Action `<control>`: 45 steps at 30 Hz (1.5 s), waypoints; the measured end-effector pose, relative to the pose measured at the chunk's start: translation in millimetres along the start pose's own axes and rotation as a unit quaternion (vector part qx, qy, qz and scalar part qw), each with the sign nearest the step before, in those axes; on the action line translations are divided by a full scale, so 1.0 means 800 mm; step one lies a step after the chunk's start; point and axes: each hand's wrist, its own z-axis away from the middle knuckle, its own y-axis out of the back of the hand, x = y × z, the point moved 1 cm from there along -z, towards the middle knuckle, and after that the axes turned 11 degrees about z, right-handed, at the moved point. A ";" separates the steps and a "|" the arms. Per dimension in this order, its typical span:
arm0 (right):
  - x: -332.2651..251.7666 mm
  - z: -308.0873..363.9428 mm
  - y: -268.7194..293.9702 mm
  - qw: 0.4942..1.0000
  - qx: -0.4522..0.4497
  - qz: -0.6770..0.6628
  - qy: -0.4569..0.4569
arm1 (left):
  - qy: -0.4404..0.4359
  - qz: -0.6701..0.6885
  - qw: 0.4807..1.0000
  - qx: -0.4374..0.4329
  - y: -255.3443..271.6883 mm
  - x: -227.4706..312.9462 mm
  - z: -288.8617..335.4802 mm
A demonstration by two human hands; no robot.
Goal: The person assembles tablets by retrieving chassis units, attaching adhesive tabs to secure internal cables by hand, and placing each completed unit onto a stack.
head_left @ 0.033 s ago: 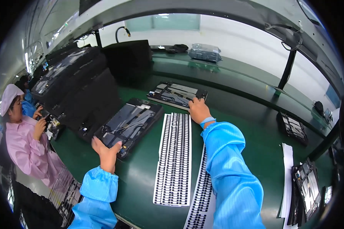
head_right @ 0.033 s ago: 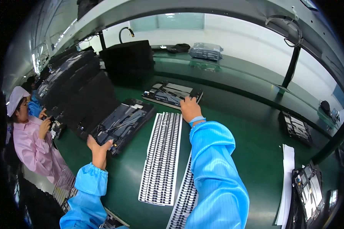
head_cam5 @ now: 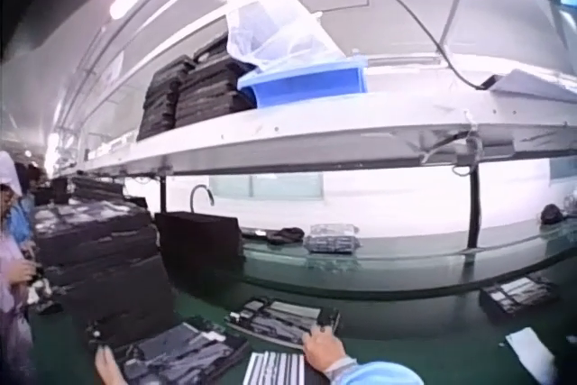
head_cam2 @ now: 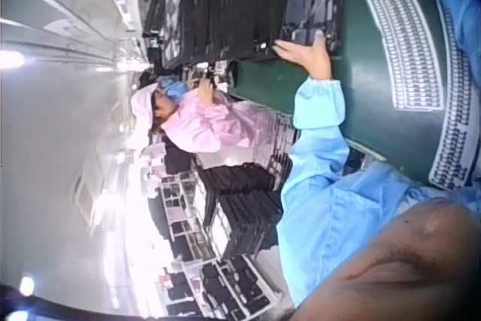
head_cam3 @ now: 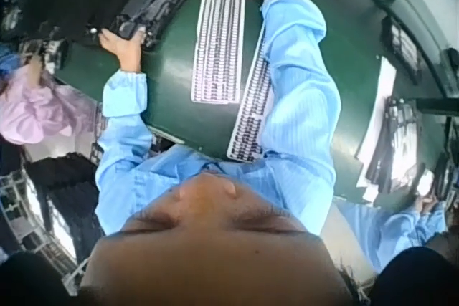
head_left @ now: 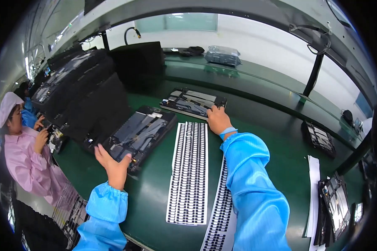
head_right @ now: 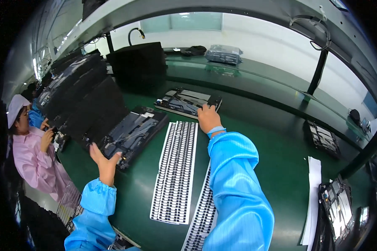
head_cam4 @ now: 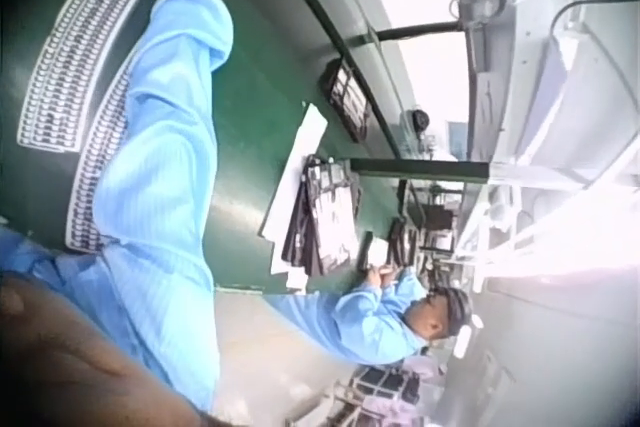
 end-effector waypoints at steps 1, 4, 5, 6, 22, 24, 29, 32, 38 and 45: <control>0.005 0.009 0.007 1.000 -0.010 0.005 0.001 | -0.089 -0.022 0.996 0.020 -0.002 0.006 0.004; 0.040 0.045 0.039 1.000 0.006 0.018 0.006 | -0.201 -0.004 0.933 -0.299 -0.031 0.059 0.019; 0.051 0.059 0.046 1.000 -0.007 0.025 0.003 | -0.168 -0.005 0.885 -0.435 -0.049 0.078 0.029; 0.056 0.070 0.051 1.000 -0.024 0.018 -0.006 | -0.148 -0.027 0.877 -0.457 -0.072 0.085 0.041; 0.147 0.133 0.094 0.879 -0.235 0.035 -0.413 | -0.115 -0.064 0.901 -0.414 -0.315 0.044 -0.033; 0.128 0.123 0.077 0.871 -0.201 0.005 -0.449 | -0.066 -0.065 0.900 -0.426 -0.331 0.050 -0.030; 0.142 0.124 0.093 0.774 0.001 -0.437 -0.458 | -0.068 0.202 0.909 -0.359 -0.324 0.064 -0.043; 0.137 0.116 0.166 0.588 0.189 -0.565 -0.547 | 0.019 0.491 0.798 -0.348 -0.282 0.115 -0.044; 0.179 0.213 0.355 0.615 0.216 -0.602 -0.461 | -0.118 0.446 0.640 -0.615 -0.225 0.154 0.109; 0.108 0.348 0.445 0.644 0.130 -0.499 -0.564 | -0.392 0.115 0.570 -0.713 -0.183 0.148 0.135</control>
